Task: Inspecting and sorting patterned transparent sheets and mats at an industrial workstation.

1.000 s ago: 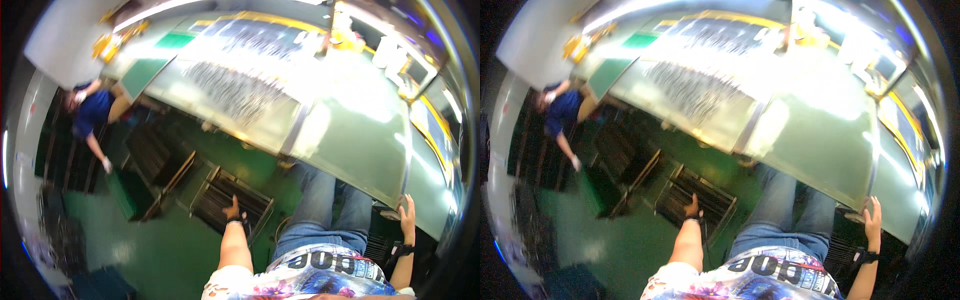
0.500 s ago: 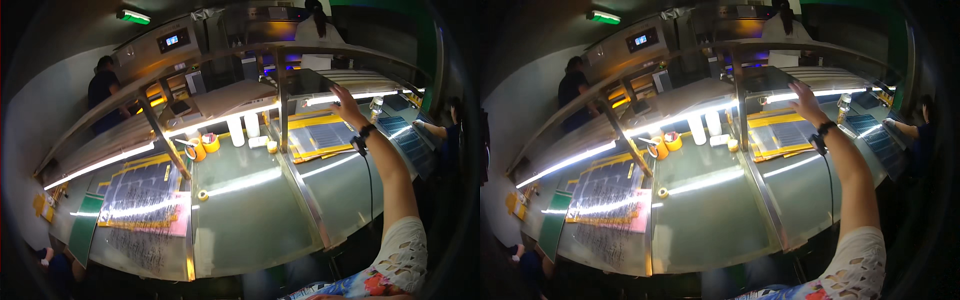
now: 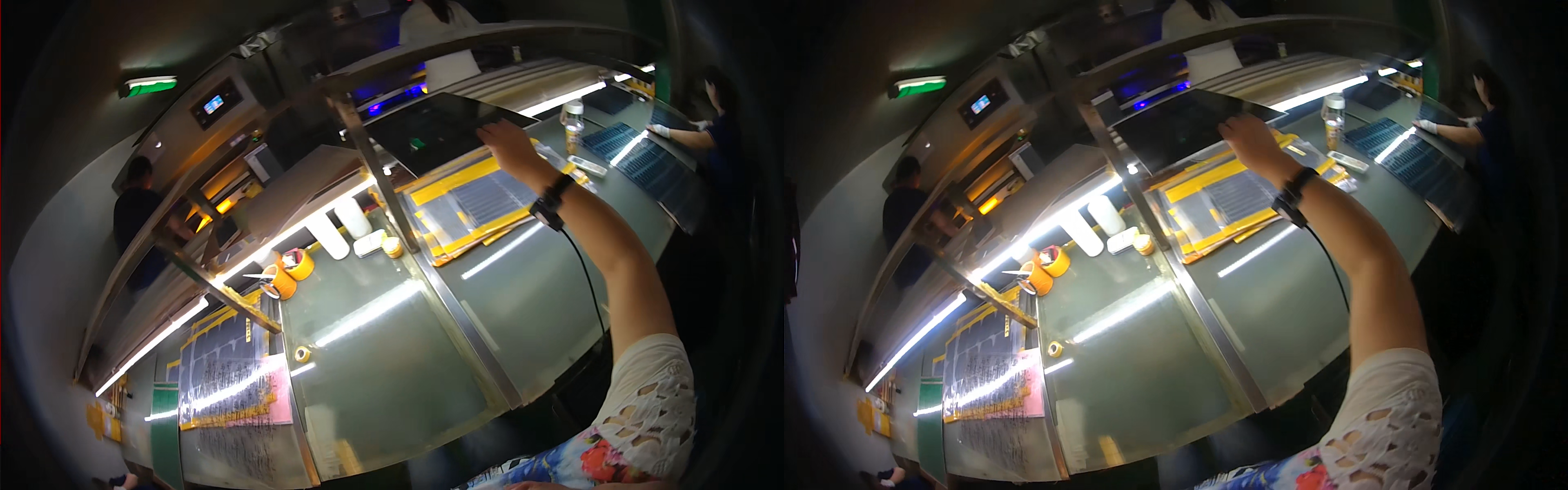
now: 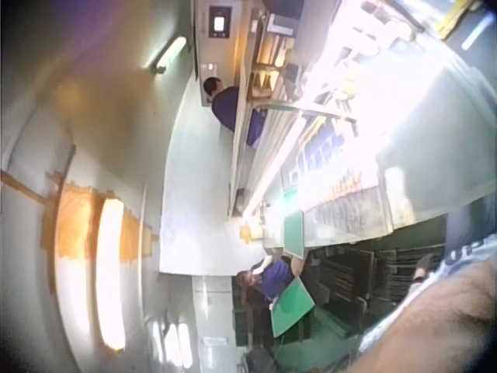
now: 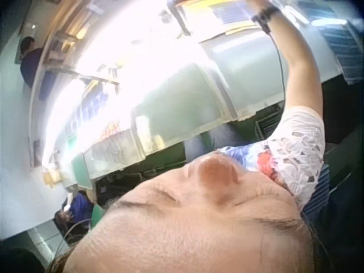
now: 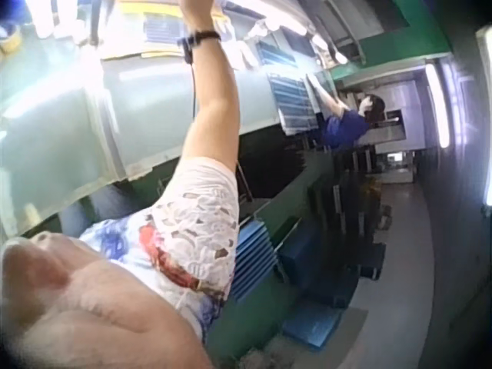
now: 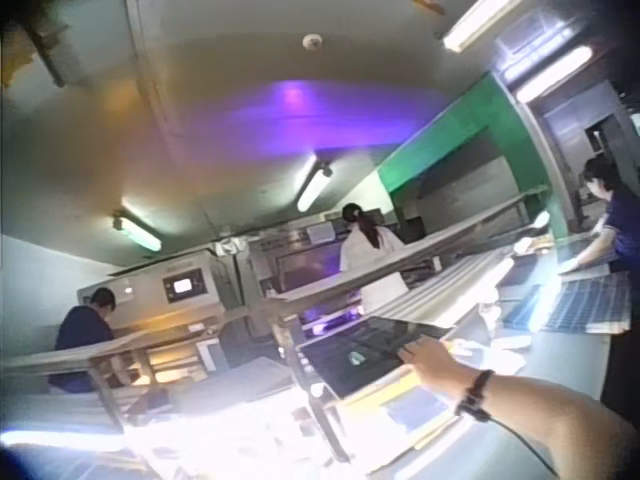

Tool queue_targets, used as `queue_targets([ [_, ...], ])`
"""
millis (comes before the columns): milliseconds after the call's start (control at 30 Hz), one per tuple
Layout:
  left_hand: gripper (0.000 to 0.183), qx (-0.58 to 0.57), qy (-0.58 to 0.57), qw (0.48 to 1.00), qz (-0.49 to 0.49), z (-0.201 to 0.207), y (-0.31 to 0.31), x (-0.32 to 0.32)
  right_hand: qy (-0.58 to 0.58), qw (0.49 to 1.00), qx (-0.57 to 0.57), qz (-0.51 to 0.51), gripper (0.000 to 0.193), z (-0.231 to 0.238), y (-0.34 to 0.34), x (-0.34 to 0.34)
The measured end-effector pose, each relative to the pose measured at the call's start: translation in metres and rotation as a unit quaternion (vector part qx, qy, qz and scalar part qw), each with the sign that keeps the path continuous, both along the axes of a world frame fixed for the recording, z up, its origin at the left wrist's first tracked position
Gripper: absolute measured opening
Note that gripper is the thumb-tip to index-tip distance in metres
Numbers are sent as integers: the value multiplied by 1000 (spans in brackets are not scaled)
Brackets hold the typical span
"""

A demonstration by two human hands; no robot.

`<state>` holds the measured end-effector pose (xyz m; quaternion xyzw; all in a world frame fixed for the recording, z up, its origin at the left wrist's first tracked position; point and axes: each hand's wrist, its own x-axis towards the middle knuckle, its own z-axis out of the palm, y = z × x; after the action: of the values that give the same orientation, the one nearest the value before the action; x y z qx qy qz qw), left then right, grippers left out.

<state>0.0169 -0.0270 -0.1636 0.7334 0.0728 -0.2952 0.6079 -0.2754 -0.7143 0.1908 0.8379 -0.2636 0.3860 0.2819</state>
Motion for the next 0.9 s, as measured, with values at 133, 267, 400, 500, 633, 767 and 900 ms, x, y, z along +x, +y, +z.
queue_targets([
  [133, 54, 6, 7, 1000, -21, 17, 16, -4, -33, 999, -21, -5, 40, -24, 106, -102],
  [267, 54, 13, 17, 998, -52, 35, 27, -10, -7, 996, 83, -29, 44, -77, 221, -182],
  [400, 54, 26, 27, 996, -79, 55, 42, -20, 52, 971, 223, -69, 41, -168, 281, -216],
  [500, 54, 46, 34, 993, -103, 74, 53, -24, 151, 927, 314, -139, 59, -217, 317, -223],
  [633, 54, 81, 44, 981, -170, 97, 28, -22, -32, 908, 414, -45, 54, -200, 323, -245],
  [767, 54, 118, 54, 958, -254, 114, -25, -23, -298, 847, 430, -98, 28, -238, 332, -269],
  [900, 54, 149, 65, 937, -310, 119, -69, -46, -263, 664, 659, -235, 23, -421, 388, -341],
])
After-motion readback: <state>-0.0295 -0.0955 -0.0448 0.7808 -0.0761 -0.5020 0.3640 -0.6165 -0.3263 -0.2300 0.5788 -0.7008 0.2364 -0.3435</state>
